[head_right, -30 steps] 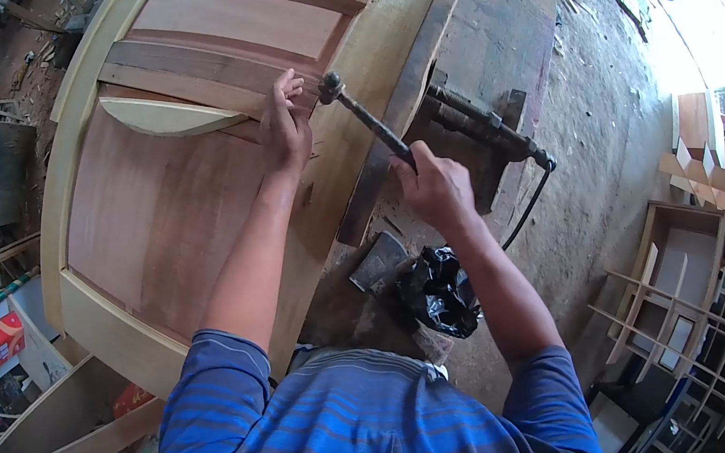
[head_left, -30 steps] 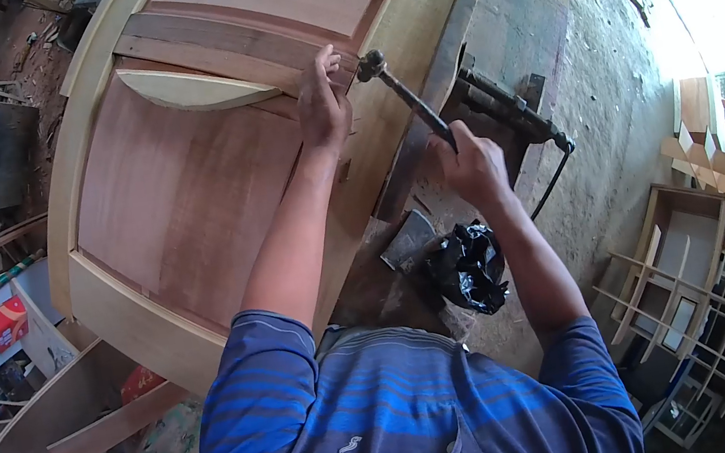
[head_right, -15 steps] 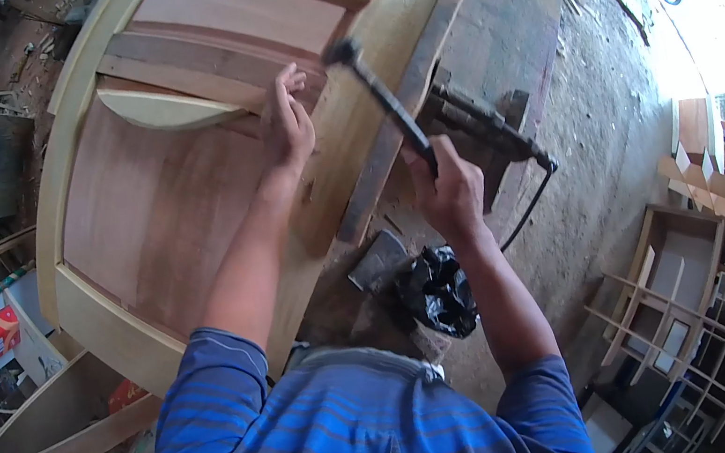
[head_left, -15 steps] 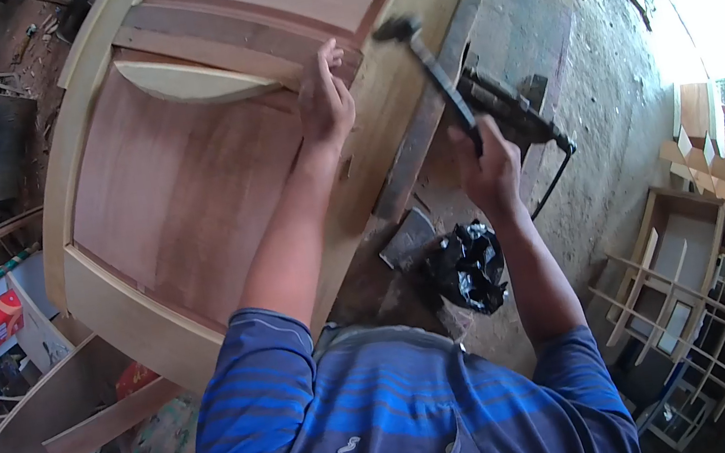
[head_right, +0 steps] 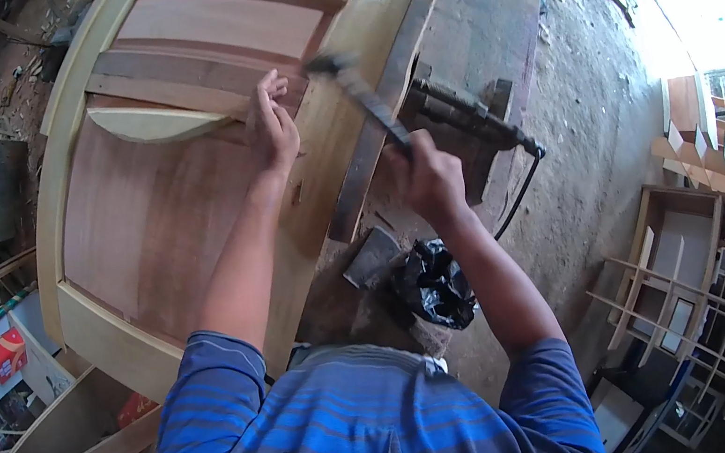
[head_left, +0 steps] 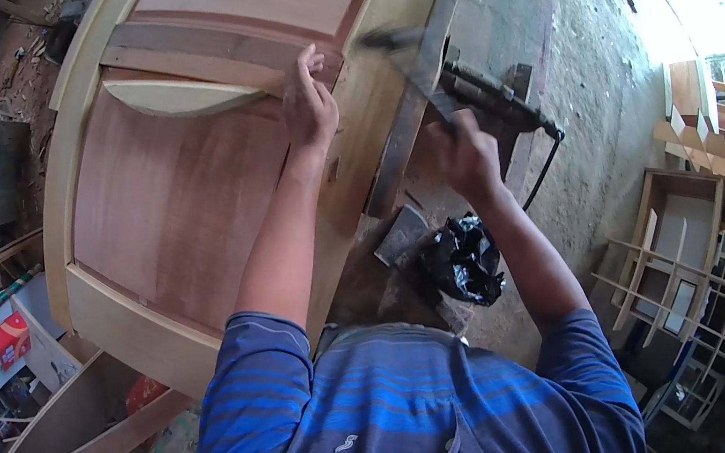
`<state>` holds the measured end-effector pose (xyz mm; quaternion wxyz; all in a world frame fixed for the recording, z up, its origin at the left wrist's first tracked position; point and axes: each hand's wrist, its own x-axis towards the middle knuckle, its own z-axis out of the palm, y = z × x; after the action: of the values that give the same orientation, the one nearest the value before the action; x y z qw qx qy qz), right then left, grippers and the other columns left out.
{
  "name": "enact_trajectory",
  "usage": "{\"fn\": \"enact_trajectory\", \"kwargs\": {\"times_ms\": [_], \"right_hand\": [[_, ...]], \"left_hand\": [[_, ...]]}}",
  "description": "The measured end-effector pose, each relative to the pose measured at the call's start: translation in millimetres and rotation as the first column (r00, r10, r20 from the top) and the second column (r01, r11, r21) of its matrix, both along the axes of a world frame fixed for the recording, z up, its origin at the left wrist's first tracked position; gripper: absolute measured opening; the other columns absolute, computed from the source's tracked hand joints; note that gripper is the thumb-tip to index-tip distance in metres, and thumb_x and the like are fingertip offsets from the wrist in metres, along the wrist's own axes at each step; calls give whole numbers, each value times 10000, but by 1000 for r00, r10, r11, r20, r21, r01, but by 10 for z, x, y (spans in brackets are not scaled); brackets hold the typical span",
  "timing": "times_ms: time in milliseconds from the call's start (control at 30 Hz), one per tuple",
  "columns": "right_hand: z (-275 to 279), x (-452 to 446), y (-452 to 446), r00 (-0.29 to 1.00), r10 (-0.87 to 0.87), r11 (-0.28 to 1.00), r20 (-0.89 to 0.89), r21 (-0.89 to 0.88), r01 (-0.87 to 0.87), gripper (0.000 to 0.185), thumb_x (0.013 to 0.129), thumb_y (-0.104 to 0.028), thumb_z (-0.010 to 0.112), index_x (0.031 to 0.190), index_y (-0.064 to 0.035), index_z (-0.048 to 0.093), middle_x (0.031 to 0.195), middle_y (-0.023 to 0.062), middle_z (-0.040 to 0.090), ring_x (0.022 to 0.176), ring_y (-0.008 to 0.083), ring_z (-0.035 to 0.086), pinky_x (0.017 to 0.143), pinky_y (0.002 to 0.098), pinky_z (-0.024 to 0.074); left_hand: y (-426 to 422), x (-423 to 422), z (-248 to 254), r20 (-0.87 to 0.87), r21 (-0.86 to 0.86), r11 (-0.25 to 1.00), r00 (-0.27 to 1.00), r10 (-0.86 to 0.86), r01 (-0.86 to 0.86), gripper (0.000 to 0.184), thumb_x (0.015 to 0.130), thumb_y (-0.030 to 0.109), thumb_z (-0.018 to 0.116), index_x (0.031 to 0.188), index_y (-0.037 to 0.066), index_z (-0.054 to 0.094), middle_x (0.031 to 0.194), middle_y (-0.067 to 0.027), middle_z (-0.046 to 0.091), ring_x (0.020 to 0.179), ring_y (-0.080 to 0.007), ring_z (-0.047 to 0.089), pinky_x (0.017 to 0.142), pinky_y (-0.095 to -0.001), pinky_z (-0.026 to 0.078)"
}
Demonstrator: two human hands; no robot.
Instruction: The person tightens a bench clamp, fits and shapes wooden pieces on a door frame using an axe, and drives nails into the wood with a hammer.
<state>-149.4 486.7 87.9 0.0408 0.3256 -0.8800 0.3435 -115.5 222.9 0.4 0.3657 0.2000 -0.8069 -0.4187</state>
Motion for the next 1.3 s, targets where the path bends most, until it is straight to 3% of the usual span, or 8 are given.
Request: {"fn": "enact_trajectory", "kwargs": {"times_ms": [67, 233, 333, 467, 600, 700, 900, 1300], "right_hand": [[-74, -95, 37, 994, 104, 898, 17, 429, -101, 311, 1052, -324, 729, 1039, -50, 585, 726, 191, 689, 660, 431, 713, 588, 515, 544], [-32, 70, -34, 999, 30, 993, 22, 113, -33, 342, 1088, -415, 642, 1043, -83, 577, 708, 195, 703, 693, 456, 722, 649, 586, 551], [68, -23, -104, 998, 60, 876, 32, 478, -68, 348, 1085, -417, 649, 1033, -82, 573, 698, 198, 693, 688, 446, 724, 622, 572, 547], [116, -12, -85, 997, 68, 938, -31, 341, -54, 350, 1077, -412, 659, 1058, -73, 576, 707, 227, 699, 711, 466, 727, 646, 590, 553], [177, -51, -119, 994, 2, 833, 112, 549, -63, 379, 1076, -450, 640, 1082, -76, 575, 774, 256, 721, 801, 498, 729, 715, 624, 545], [319, -46, -27, 993, 13, 850, 114, 521, -71, 385, 1073, -452, 640, 1087, -73, 574, 792, 274, 723, 811, 519, 720, 733, 628, 549], [-17, 276, 334, 967, -88, 917, 240, 398, -15, 391, 1088, -458, 615, 1057, -72, 562, 787, 281, 733, 803, 522, 731, 731, 643, 558], [-111, 360, 471, 974, -73, 964, 216, 267, 14, 390, 1095, -455, 617, 1068, -67, 584, 769, 262, 723, 793, 498, 735, 705, 624, 559]], "left_hand": [[-22, -14, 33, -21, -19, 1000, 1000, -1, 0, 505, 1008, -109, 400, 1471, -1, 570, 1250, -215, 727, 1132, -330, 729, 1002, -437, 584], [-34, -17, -75, -13, -22, 1000, 1000, -3, 3, 510, 1005, -115, 435, 1484, 9, 561, 1250, -183, 731, 1135, -310, 732, 1005, -433, 587], [-16, -6, -77, -63, -1, 1000, 998, -20, 20, 578, 953, -137, 455, 1491, 42, 565, 1233, -178, 729, 1131, -327, 721, 998, -462, 583], [-16, -28, -80, -90, 5, 1000, 996, -14, 15, 574, 949, -147, 461, 1481, 36, 575, 1227, -182, 727, 1125, -332, 721, 993, -451, 589], [-23, 33, -73, -82, 45, 999, 996, -28, 31, 565, 951, -143, 464, 1475, 35, 581, 1216, -184, 723, 1121, -328, 721, 995, -448, 589], [30, 74, 44, -85, 95, 995, 996, 3, 5, 490, 954, -122, 517, 1405, 35, 629, 1172, -178, 724, 1091, -347, 718, 991, -459, 580], [258, 806, 255, 130, -307, 948, 991, -43, 81, 192, 956, 58, 703, 1145, 49, 730, 1092, -159, 730, 1067, -375, 695, 966, -482, 565], [335, 854, 141, 134, -301, 954, 990, 44, -1, 135, 979, 165, 795, 1012, 50, 733, 1032, -108, 747, 961, -303, 721, 849, -440, 576]]}}
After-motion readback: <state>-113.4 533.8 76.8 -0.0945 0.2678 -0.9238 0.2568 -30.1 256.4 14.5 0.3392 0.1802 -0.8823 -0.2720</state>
